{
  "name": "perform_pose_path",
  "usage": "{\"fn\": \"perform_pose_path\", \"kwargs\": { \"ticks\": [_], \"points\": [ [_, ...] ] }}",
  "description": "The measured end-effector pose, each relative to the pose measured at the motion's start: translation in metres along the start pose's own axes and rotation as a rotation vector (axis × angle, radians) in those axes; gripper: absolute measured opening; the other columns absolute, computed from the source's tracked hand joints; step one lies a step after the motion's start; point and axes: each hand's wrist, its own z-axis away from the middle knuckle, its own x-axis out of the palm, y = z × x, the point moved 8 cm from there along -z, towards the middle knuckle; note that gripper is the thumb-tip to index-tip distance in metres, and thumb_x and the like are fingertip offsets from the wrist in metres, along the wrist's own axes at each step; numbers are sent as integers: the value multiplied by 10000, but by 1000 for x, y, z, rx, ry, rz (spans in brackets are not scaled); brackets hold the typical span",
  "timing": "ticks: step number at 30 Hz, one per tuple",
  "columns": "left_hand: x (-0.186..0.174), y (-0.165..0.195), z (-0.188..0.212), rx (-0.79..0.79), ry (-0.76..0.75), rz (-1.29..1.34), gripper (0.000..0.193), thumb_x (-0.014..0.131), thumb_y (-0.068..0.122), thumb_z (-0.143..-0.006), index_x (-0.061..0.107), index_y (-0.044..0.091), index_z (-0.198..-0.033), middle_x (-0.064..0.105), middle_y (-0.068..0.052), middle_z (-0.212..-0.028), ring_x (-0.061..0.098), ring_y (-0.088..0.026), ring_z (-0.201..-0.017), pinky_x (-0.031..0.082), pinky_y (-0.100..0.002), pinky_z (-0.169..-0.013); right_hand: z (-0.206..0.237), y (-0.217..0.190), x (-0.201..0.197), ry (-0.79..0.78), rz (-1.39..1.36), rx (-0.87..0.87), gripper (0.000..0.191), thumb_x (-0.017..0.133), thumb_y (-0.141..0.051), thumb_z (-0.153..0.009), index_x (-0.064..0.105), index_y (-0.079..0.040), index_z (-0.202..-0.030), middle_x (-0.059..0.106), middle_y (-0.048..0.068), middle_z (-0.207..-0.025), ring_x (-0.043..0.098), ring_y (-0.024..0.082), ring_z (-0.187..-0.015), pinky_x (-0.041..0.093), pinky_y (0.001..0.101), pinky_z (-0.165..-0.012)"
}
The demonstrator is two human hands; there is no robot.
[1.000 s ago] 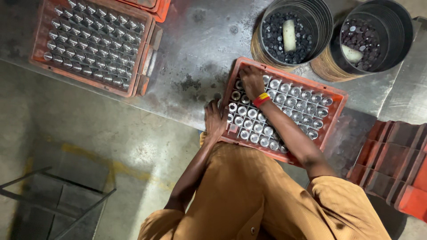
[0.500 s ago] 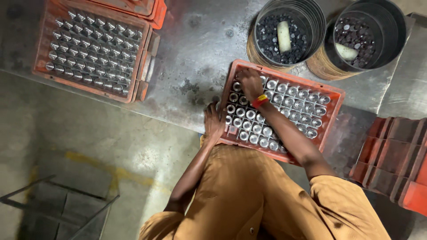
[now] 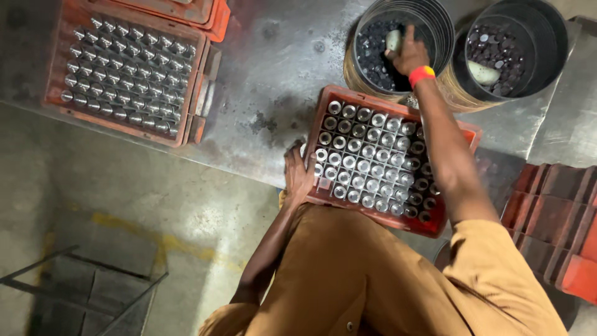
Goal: The person picks small cylindrical metal components one at a time from buckets and from a full tray and seats each into the cells of an orange plastic tray on the workbench, filling the grid cell by cell. At the end they lift two finished metal parts out of the tray.
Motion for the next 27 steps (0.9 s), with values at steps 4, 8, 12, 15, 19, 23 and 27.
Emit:
{"fn": "perform_pose_path", "kwargs": {
  "ticks": [4, 8, 12, 15, 19, 23, 27],
  "points": [
    [2, -3, -1, -41, -16, -17, 577, 582, 328, -1006, 455, -60, -1414, 535, -310, -1345, 497, -483, -1229, 424, -559, -1015, -13, 10, 23, -200, 111, 123, 1010, 832, -411, -903, 146, -199, -1614, 626, 387, -1232, 601, 565, -1157, 463, 590, -1004],
    [-2, 1, -2, 3, 24, -7, 566, 580, 332, -1025, 455, -54, -1419, 527, -317, -1376, 498, -487, -1253, 424, -558, -1038, -14, 5, 15, -63, -9, 30, 959, 831, -252, -901, 200, -209, -1621, 661, 362, -1232, 636, 538, -1148, 503, 551, -1016],
    [0, -2, 0, -42, -18, 0, 562, 567, 322, -1031, 452, -47, -1439, 534, -316, -1364, 505, -495, -1245, 426, -555, -1033, 13, 20, -24, 76, -799, -91, 895, 805, -131, -1011, 197, -287, -1649, 588, 256, -1418, 679, 395, -1241, 596, 472, -966],
    [0, -3, -1, -48, -28, 18, 563, 567, 323, -1027, 460, -37, -1446, 548, -314, -1340, 526, -496, -1219, 437, -549, -1018, 61, 41, -45, -5, -1517, -119, 801, 701, -91, -1107, 166, -308, -1661, 516, 168, -1451, 680, 330, -1269, 622, 442, -951],
    [0, -3, -15, -10, -8, 43, 523, 578, 335, -1022, 496, -13, -1403, 578, -293, -1343, 563, -478, -1214, 473, -523, -998, 147, 74, -28, 74, -2052, 4, 709, 597, -185, -1065, 191, -288, -1637, 556, 157, -1447, 669, 299, -1279, 625, 419, -990],
    [6, 7, -39, 92, 15, -19, 593, 617, 369, -1028, 459, -30, -1437, 584, -313, -1332, 560, -486, -1208, 467, -533, -987, 226, 93, 9, 199, -1926, 64, 648, 628, -269, -1102, 275, -197, -1640, 568, 97, -1404, 622, 262, -1285, 574, 434, -1096],
    [23, 2, -53, -24, -95, -49, 610, 654, 440, -990, 505, -37, -1338, 656, -328, -1127, 628, -504, -1055, 497, -541, -871, 302, 93, 24, 236, -1874, 88, 658, 653, -340, -1062, 330, -144, -1600, 577, 129, -1358, 619, 284, -1262, 549, 446, -1111]
  ]
}}
